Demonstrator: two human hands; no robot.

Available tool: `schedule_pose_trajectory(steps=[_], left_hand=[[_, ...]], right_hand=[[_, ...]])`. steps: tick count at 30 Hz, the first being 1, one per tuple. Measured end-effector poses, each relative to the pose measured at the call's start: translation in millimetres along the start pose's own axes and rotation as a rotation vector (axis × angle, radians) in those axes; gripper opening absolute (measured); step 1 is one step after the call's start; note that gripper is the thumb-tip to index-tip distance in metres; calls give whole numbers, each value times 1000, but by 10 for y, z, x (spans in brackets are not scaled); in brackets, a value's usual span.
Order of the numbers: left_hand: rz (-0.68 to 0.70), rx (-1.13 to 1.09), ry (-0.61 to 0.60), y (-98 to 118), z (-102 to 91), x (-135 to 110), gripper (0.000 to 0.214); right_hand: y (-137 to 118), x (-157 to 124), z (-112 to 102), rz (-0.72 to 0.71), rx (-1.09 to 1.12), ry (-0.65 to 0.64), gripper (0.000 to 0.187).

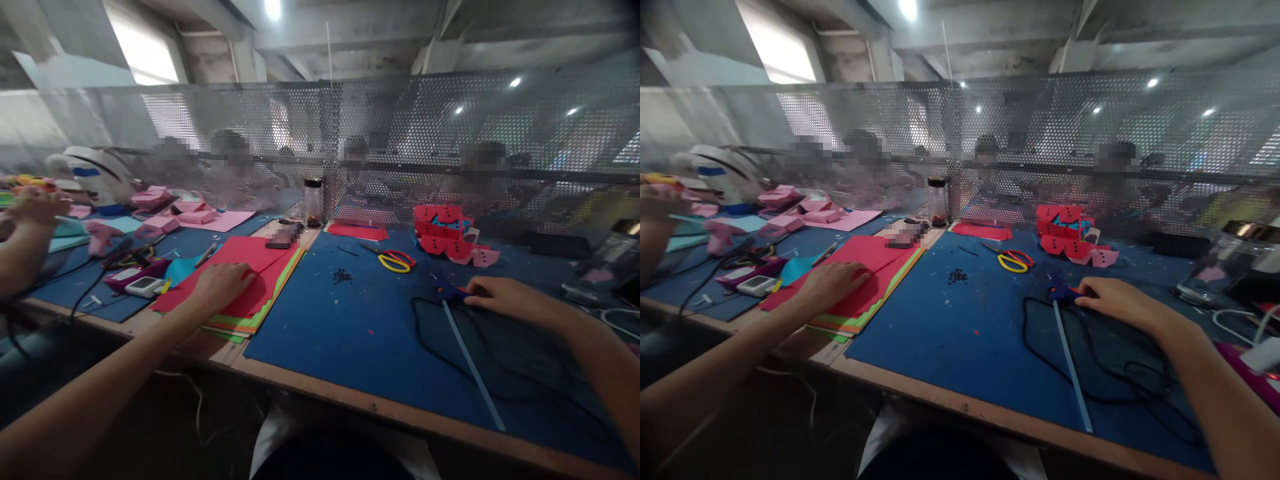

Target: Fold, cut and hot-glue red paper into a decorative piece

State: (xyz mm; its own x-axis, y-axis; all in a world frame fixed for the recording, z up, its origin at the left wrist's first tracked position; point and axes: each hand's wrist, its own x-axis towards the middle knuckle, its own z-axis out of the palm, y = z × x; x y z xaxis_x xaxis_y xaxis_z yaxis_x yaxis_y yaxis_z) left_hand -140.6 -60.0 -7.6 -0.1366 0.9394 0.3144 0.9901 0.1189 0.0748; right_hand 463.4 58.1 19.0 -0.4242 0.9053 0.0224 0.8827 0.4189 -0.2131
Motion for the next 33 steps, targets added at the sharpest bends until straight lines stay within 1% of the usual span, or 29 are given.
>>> schedule_pose_trajectory(steps=[4, 6, 7, 8, 10, 14, 18, 20, 23, 24, 25, 27, 28, 30, 31, 33], left_hand=[[-27, 124, -28, 88, -19, -69, 31], [-23, 165, -16, 143, -60, -131, 29], [-17, 181, 7, 171, -93, -168, 20], [-15, 197, 40, 198, -135, -209, 18], [-6, 219, 120, 251, -237, -290, 24], [-6, 228, 251, 344, -459, -384, 22], [-21, 198, 359, 442, -616, -332, 18], [-25, 161, 414, 511, -668, -265, 19], [2, 90, 476, 671, -742, -147, 22], [25, 63, 483, 743, -767, -107, 22], [45, 33, 500, 822, -792, -67, 22], [91, -17, 521, 994, -837, 10, 23], [122, -52, 531, 1083, -854, 48, 22], [192, -204, 536, 1250, -875, 119, 18], [207, -261, 523, 1325, -877, 153, 18], [234, -350, 489, 1453, -867, 216, 18]], right_hand=[[16, 10, 11, -3, -8, -5, 24], [16, 10, 14, -5, -12, -4, 23], [14, 9, 14, -4, -13, -4, 22], [10, 7, 13, -2, -15, -5, 22], [-2, 2, 8, 5, -19, -10, 23], [-19, -8, -10, 19, -27, -20, 27], [-5, -14, -40, 29, -27, -9, 31], [-13, -14, -64, 24, -30, 27, 34], [-111, -14, -119, -28, -52, 144, 35], [-179, -17, -144, -72, -55, 176, 35], [-267, -25, -175, -110, -57, 235, 34], [-498, -54, -253, -191, -47, 342, 33], [-635, -76, -301, -243, -44, 431, 32], [-929, -131, -408, -362, -36, 617, 28], [-1078, -162, -463, -416, -34, 686, 27], [-1365, -225, -566, -469, -39, 794, 27]])
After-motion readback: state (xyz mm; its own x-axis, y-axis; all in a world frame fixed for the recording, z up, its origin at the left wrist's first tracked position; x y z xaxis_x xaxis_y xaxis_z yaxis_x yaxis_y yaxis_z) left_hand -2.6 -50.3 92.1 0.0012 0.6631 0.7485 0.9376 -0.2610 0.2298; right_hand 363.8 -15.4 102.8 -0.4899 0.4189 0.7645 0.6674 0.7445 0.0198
